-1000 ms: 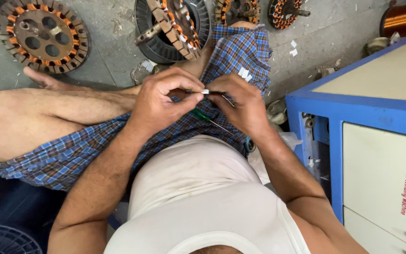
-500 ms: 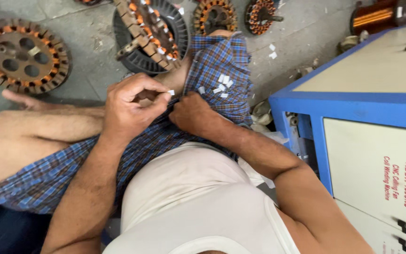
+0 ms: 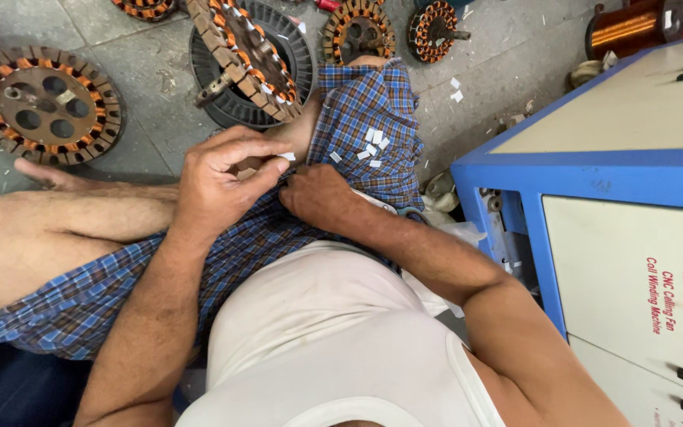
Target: The person sits on the floor and assembles a motor stator by inserting small white insulating pieces into the slots of a copper-wound stator. He uses scissors to cut the pieces and a screwdriver to push them into place, repeating the process for multiple slots.
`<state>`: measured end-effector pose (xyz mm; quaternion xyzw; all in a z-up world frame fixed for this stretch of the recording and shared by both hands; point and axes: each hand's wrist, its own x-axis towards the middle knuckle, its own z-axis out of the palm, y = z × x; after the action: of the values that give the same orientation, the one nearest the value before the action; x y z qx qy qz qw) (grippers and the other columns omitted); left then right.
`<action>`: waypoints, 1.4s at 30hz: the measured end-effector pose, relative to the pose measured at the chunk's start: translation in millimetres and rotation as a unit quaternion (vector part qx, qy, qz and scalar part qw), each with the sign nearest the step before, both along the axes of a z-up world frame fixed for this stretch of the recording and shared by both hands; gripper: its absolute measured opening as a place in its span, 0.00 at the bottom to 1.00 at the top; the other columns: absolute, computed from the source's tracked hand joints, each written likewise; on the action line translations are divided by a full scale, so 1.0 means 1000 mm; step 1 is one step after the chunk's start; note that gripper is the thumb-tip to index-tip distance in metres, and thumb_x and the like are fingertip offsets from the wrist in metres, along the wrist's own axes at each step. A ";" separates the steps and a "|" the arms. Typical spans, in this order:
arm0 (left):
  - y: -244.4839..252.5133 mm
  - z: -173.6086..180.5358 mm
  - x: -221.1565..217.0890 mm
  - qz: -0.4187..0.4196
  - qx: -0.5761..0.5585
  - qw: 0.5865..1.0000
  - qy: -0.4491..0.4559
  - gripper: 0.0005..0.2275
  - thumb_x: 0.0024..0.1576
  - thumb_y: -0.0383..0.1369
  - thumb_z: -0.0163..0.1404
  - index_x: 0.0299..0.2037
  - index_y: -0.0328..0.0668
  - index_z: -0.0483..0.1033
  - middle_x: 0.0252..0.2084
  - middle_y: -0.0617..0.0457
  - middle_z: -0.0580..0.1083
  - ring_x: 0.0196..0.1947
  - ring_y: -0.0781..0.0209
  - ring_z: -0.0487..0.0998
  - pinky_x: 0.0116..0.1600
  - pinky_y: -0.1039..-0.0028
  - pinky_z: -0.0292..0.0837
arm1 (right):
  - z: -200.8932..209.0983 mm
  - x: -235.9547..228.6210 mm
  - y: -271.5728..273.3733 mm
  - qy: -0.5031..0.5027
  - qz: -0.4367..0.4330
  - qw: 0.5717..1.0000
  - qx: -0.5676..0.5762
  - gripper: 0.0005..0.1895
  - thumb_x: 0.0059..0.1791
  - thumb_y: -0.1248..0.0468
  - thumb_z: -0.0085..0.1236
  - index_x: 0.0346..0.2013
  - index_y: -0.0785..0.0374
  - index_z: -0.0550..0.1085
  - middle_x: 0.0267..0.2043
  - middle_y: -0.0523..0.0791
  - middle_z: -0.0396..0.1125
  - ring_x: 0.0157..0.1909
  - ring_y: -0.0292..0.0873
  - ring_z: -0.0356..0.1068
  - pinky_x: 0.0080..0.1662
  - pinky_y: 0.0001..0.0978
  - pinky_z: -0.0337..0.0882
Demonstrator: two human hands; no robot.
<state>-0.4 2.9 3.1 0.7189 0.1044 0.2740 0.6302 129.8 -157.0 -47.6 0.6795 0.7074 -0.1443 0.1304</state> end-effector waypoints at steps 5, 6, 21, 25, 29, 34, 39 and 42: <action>-0.002 -0.004 0.001 0.008 -0.020 1.000 -0.002 0.07 0.57 0.24 0.63 0.44 0.38 0.83 0.41 0.51 0.80 0.40 0.65 0.81 0.43 0.78 0.77 | -0.003 -0.013 0.001 -0.023 -0.018 0.999 -0.030 0.07 0.45 0.62 0.57 0.25 0.55 0.80 0.30 0.45 0.75 0.35 0.45 0.77 0.32 0.39 0.74; -0.001 -0.005 0.001 0.011 -0.018 1.000 0.003 0.07 0.57 0.24 0.63 0.44 0.37 0.83 0.41 0.51 0.80 0.40 0.65 0.81 0.43 0.78 0.77 | -0.004 -0.013 0.003 -0.022 -0.018 0.999 -0.036 0.06 0.46 0.62 0.57 0.26 0.55 0.80 0.30 0.45 0.75 0.34 0.45 0.77 0.31 0.39 0.74; 0.004 -0.001 -0.002 0.027 0.028 0.999 -0.036 0.05 0.56 0.23 0.63 0.40 0.36 0.82 0.43 0.49 0.80 0.44 0.61 0.82 0.51 0.74 0.77 | 0.063 0.038 -0.026 -0.002 -0.120 0.969 0.215 0.09 0.46 0.67 0.56 0.39 0.65 0.79 0.43 0.48 0.67 0.48 0.48 0.70 0.43 0.39 0.75; 0.002 -0.002 -0.002 0.020 0.003 0.999 -0.029 0.05 0.55 0.23 0.63 0.39 0.36 0.82 0.41 0.50 0.80 0.41 0.61 0.82 0.48 0.75 0.77 | 0.046 0.038 -0.026 -0.049 -0.114 0.978 0.166 0.04 0.46 0.67 0.56 0.31 0.64 0.76 0.40 0.48 0.66 0.45 0.47 0.68 0.43 0.39 0.76; 0.000 -0.003 -0.003 0.024 0.009 1.000 -0.013 0.05 0.55 0.22 0.63 0.39 0.35 0.81 0.37 0.51 0.79 0.37 0.65 0.81 0.43 0.77 0.75 | 0.033 0.038 -0.021 -0.068 -0.121 0.975 0.172 0.03 0.46 0.67 0.56 0.31 0.64 0.76 0.39 0.48 0.67 0.45 0.48 0.69 0.42 0.38 0.75; -0.001 -0.007 -0.002 0.023 -0.048 0.998 -0.014 0.04 0.56 0.22 0.61 0.39 0.34 0.81 0.37 0.52 0.78 0.36 0.71 0.80 0.40 0.82 0.75 | 0.038 0.057 -0.032 -0.075 -0.140 0.968 0.192 0.10 0.44 0.75 0.57 0.38 0.65 0.78 0.42 0.50 0.70 0.48 0.48 0.71 0.46 0.37 0.76; -0.001 -0.009 -0.002 0.039 -0.024 0.999 -0.014 0.04 0.56 0.21 0.61 0.39 0.33 0.80 0.36 0.53 0.77 0.34 0.69 0.77 0.40 0.81 0.72 | 0.074 0.089 -0.049 0.101 -0.285 0.918 0.256 0.05 0.48 0.70 0.63 0.39 0.63 0.80 0.41 0.48 0.73 0.46 0.49 0.73 0.52 0.44 0.73; -0.003 -0.007 -0.002 0.038 -0.037 0.998 -0.016 0.04 0.55 0.21 0.61 0.38 0.33 0.80 0.36 0.52 0.77 0.35 0.69 0.78 0.40 0.81 0.73 | 0.085 0.089 -0.058 0.052 -0.241 0.906 0.345 0.07 0.49 0.70 0.63 0.42 0.63 0.80 0.45 0.47 0.75 0.50 0.50 0.74 0.55 0.45 0.72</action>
<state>-2.4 0.0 -3.7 0.6864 0.1316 0.3052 0.6469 218.3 -215.1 37.1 0.8233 0.5336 0.0463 -0.1878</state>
